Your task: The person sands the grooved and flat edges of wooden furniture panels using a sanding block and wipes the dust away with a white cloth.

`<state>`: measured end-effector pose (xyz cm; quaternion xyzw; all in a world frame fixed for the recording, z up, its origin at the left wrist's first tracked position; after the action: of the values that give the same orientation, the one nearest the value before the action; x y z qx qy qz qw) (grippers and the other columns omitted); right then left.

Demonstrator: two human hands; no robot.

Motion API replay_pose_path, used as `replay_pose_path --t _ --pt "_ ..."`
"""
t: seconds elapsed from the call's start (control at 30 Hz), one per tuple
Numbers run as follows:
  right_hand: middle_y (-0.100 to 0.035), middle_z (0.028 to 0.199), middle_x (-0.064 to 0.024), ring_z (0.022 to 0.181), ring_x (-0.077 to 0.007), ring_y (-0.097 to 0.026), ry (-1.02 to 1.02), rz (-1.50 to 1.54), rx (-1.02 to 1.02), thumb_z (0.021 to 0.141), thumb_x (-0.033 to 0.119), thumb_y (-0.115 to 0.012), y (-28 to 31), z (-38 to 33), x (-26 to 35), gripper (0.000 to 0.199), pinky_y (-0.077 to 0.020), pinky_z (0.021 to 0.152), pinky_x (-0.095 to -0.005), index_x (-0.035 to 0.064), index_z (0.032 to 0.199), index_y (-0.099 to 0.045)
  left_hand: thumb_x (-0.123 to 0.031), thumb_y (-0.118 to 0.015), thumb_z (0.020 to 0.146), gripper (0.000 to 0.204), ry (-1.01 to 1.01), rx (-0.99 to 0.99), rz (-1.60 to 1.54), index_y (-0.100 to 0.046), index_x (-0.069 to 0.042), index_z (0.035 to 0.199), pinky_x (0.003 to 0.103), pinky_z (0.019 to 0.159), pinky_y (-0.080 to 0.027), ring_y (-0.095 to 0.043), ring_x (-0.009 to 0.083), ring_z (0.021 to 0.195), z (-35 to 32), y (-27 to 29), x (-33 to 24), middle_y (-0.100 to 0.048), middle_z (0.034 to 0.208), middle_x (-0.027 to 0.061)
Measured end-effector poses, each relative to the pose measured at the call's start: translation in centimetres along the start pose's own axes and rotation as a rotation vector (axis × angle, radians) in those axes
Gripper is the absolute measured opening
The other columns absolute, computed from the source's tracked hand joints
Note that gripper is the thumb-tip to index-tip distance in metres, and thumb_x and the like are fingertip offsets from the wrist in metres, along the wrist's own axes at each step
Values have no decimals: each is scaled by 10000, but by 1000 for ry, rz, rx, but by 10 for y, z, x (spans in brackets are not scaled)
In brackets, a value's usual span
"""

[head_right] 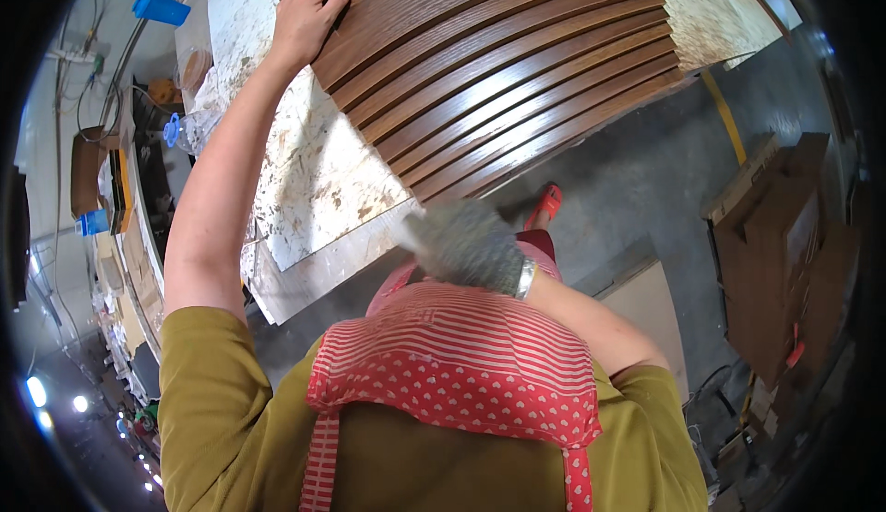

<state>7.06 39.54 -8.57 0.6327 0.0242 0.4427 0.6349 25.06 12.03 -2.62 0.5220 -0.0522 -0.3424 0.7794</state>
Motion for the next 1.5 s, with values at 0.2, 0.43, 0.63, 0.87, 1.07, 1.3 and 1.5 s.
replay_pose_path --t 0.2,0.43,0.63,0.87,1.07,1.3,1.5 --pt "-612 884 -154 842 -309 -620 -239 23 -98 782 329 -704 45 -29 -28 496 -520 742 -414 25 1166 -631 -300 -534 944 354 14 9 15 -641 -68 1189 408 1057 -378 -493 312 1247 0 -2 3 -556 1339 122" --pt "-607 923 -160 839 -301 -605 -163 -105 -213 749 295 -730 32 -43 -23 509 -499 699 -432 28 1171 -630 -292 -539 941 345 -3 8 17 -640 -69 1184 406 1047 -388 -508 313 1230 2 -1 0 -568 1322 120" --pt "-619 959 -156 828 -312 -601 56 95 165 766 394 -722 -4 -16 -8 598 -489 729 -462 45 1237 -605 -299 -534 947 357 3 42 24 -624 -69 1206 408 1059 -376 -493 314 1246 0 -2 7 -555 1335 120" --pt "-617 1150 -169 1028 -317 -628 -557 98 -496 822 200 -728 99 -72 -106 511 -512 898 -368 29 1277 -574 -350 -538 960 433 -4 -59 -7 -562 -119 1325 424 1082 -346 -452 306 1309 4 -5 11 -515 1407 101" --pt "-638 1194 -173 1107 -315 -615 -735 -268 -789 874 224 -697 180 -103 -234 460 -488 947 -382 30 1276 -587 -340 -499 983 440 96 115 89 -528 -121 1363 415 1115 -290 -419 305 1340 2 1 3 -471 1451 90" --pt "-638 1207 -168 1127 -324 -601 -773 -289 -714 866 301 -681 194 -92 -267 469 -467 973 -389 38 1248 -613 -329 -503 983 436 115 141 84 -522 -122 1366 414 1115 -288 -399 306 1355 3 2 3 -454 1464 88" --pt "-648 1119 -176 1065 -354 -609 -504 -337 -502 815 265 -716 163 -88 -215 481 -486 924 -433 46 1232 -617 -324 -510 979 436 108 143 103 -520 -125 1367 407 1116 -292 -400 297 1358 2 2 2 -451 1467 86"
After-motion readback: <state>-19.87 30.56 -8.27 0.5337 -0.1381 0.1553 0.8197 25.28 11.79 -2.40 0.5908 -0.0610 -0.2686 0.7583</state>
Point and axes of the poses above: each hand's wrist, its own z-axis towards the middle knuckle, its own y-axis out of the back of the hand, x = y × z, the point moved 2 cm from there along z, towards the middle knuckle
